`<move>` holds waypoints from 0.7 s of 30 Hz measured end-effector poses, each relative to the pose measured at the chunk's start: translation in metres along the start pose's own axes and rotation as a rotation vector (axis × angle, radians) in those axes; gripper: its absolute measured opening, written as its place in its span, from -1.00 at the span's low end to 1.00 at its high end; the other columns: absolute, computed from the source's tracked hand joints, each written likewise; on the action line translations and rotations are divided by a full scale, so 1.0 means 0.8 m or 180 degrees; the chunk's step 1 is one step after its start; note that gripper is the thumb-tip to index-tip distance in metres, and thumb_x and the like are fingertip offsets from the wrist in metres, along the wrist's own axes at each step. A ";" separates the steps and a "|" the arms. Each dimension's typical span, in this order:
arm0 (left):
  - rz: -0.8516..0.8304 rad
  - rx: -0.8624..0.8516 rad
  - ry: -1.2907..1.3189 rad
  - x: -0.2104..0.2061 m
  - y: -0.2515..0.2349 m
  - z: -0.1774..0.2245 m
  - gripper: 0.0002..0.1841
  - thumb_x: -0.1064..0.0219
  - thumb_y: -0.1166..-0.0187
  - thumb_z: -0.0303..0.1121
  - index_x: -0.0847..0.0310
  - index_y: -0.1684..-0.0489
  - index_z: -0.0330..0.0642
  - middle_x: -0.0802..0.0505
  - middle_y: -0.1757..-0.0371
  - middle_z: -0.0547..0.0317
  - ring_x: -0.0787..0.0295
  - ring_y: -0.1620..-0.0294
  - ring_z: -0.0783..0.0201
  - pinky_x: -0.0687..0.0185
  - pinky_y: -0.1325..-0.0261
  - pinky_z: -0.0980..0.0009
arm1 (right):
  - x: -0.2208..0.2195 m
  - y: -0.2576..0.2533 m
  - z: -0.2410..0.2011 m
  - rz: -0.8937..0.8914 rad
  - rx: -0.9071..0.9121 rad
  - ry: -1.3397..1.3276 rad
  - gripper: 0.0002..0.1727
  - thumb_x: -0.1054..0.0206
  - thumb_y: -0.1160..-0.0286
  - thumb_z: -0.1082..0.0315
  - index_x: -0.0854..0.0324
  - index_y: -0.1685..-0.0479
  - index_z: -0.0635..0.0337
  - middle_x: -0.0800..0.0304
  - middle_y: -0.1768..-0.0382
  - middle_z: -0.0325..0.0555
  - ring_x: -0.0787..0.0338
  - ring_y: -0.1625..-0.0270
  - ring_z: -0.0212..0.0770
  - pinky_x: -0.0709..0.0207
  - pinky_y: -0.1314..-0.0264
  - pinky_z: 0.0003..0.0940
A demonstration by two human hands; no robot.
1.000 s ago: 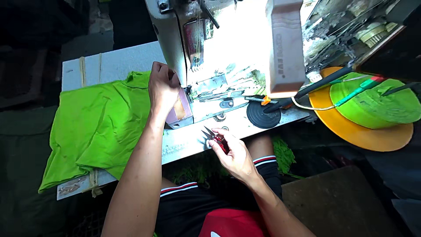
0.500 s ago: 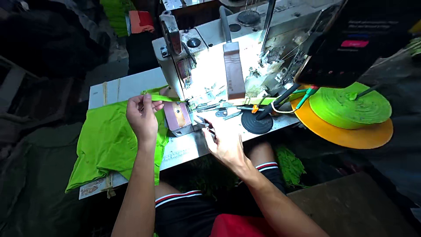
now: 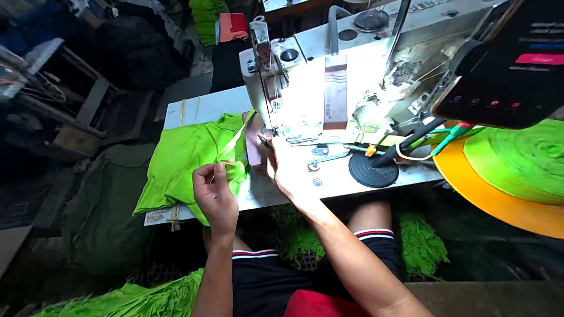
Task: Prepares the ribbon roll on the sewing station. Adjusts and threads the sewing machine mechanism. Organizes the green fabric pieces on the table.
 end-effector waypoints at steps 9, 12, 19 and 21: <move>-0.3293 0.1502 -0.1444 -0.048 0.283 -0.098 -0.80 -0.41 -0.52 -0.25 -0.78 0.30 -0.21 -0.85 0.08 0.05 -0.80 -0.05 0.19 -0.75 -0.18 0.19 | -0.018 0.163 0.082 -0.1950 -0.1669 -0.2349 -0.43 -0.49 -0.48 0.00 -0.58 -0.34 0.17 -0.89 0.02 -0.27 -0.83 0.07 -0.45 -0.74 -0.01 -0.45; -0.4100 0.2546 -0.2455 -0.041 0.389 -0.188 -0.68 -0.35 -0.53 -0.15 -0.79 0.08 -0.26 -0.83 -0.12 -0.16 -0.78 -0.21 -0.11 -0.65 -0.32 -0.17 | -0.021 0.174 0.088 -0.2011 -0.1377 -0.2080 -0.54 -0.37 -0.61 0.00 -0.68 -0.30 0.13 -0.88 0.20 -0.32 -0.76 0.29 -0.47 -0.67 0.22 -0.47; -0.4118 0.2647 -0.2905 -0.068 0.403 -0.214 -0.59 -0.35 -0.58 -0.11 -0.75 -0.24 -0.18 -0.82 -0.27 -0.17 -0.71 -0.38 -0.18 -0.52 -0.43 -0.26 | -0.039 0.150 0.050 -0.1796 0.0071 -0.0535 -0.47 -0.23 -0.65 0.07 -0.60 -0.55 0.03 -0.92 0.04 -0.13 -0.92 0.11 -0.05 -0.78 0.16 0.06; -0.3510 0.1972 -0.2675 -0.074 0.377 -0.202 -0.64 -0.37 -0.57 -0.13 -0.80 -0.15 -0.17 -0.87 -0.19 -0.11 -0.77 -0.31 -0.10 -0.60 -0.41 -0.16 | -0.049 0.157 0.042 -0.2001 0.0164 -0.0077 -0.41 -0.31 -0.57 0.02 -0.58 -0.58 0.02 -0.93 0.09 -0.11 -0.92 0.25 0.00 -0.76 0.29 0.08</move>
Point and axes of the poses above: each hand's wrist, its own y-axis away from the middle knuckle, its own x-axis out of the back of the hand, z = x × y, the point moved 10 cm from there along -y, towards the middle knuckle
